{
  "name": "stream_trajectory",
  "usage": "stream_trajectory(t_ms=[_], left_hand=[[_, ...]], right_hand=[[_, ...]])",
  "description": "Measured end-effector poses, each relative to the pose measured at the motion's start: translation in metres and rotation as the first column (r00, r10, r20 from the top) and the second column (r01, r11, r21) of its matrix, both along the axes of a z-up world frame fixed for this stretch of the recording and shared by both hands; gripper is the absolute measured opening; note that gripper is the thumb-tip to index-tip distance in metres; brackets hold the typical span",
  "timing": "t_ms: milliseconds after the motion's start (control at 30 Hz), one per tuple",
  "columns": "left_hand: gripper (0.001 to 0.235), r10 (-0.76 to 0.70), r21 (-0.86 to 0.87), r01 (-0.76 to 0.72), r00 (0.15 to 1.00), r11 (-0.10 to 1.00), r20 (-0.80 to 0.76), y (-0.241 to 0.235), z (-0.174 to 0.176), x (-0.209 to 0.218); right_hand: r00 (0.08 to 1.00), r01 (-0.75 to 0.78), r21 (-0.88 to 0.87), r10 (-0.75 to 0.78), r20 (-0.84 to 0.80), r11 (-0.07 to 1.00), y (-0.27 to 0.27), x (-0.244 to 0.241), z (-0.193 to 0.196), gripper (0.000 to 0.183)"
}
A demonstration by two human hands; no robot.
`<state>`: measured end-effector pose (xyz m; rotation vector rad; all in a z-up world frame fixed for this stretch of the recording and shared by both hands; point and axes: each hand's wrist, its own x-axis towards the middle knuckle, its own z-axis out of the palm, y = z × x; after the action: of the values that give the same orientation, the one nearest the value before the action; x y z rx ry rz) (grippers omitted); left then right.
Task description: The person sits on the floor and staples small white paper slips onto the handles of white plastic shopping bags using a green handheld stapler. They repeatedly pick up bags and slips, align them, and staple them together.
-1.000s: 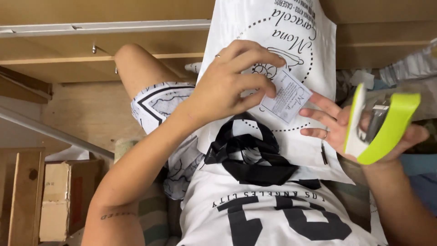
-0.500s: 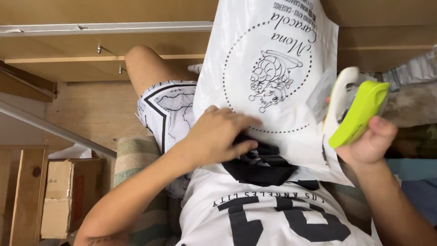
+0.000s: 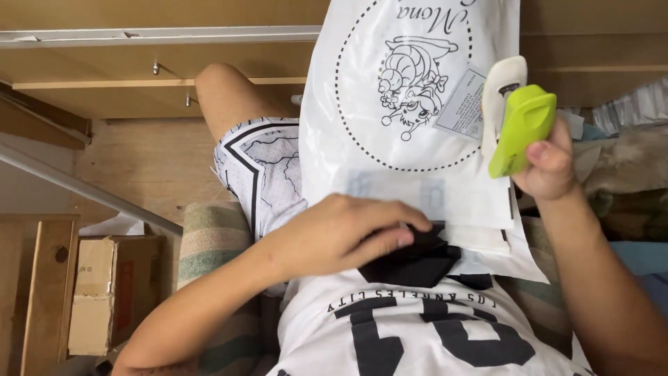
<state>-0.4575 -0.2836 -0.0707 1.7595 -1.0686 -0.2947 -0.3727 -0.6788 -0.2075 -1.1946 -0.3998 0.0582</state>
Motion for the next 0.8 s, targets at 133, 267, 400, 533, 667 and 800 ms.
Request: stream_trajectory(t_ms=[133,267,400,533,667,800], left_hand=[[0.023,0.096,-0.017,-0.094,0.979,0.995,0.180,-0.004,-0.031,0.023],[0.027,0.232,0.218,-0.269,0.956,0.938,0.180,-0.007,-0.040,0.039],[0.034,0.024,0.290,-0.088,0.976,0.953,0.218,-0.025,-0.035,0.024],[0.037,-0.040,0.332,-0.165,0.845,0.929,0.533,-0.050,-0.047,-0.021],[0.014,0.140,0.135,-0.344,0.665,0.929,0.733,-0.055,-0.044,-0.025],[0.020,0.221,0.122,-0.393,0.718,0.911,0.660,-0.048,-0.036,0.002]], right_hand=[[0.998,-0.057,-0.039,0.059,0.032,0.998,-0.003,0.029,0.005,0.052],[0.998,0.020,-0.045,-0.017,0.066,0.999,0.000,0.058,0.010,0.054],[0.993,0.091,-0.058,-0.086,0.076,0.994,0.002,0.063,0.014,0.052],[0.994,0.099,-0.026,-0.098,0.049,0.995,0.004,0.044,0.017,0.052],[0.987,0.129,-0.025,-0.126,0.096,0.991,0.002,0.025,0.028,0.056],[0.964,0.203,-0.069,-0.186,0.192,0.977,0.013,-0.003,0.063,0.061]])
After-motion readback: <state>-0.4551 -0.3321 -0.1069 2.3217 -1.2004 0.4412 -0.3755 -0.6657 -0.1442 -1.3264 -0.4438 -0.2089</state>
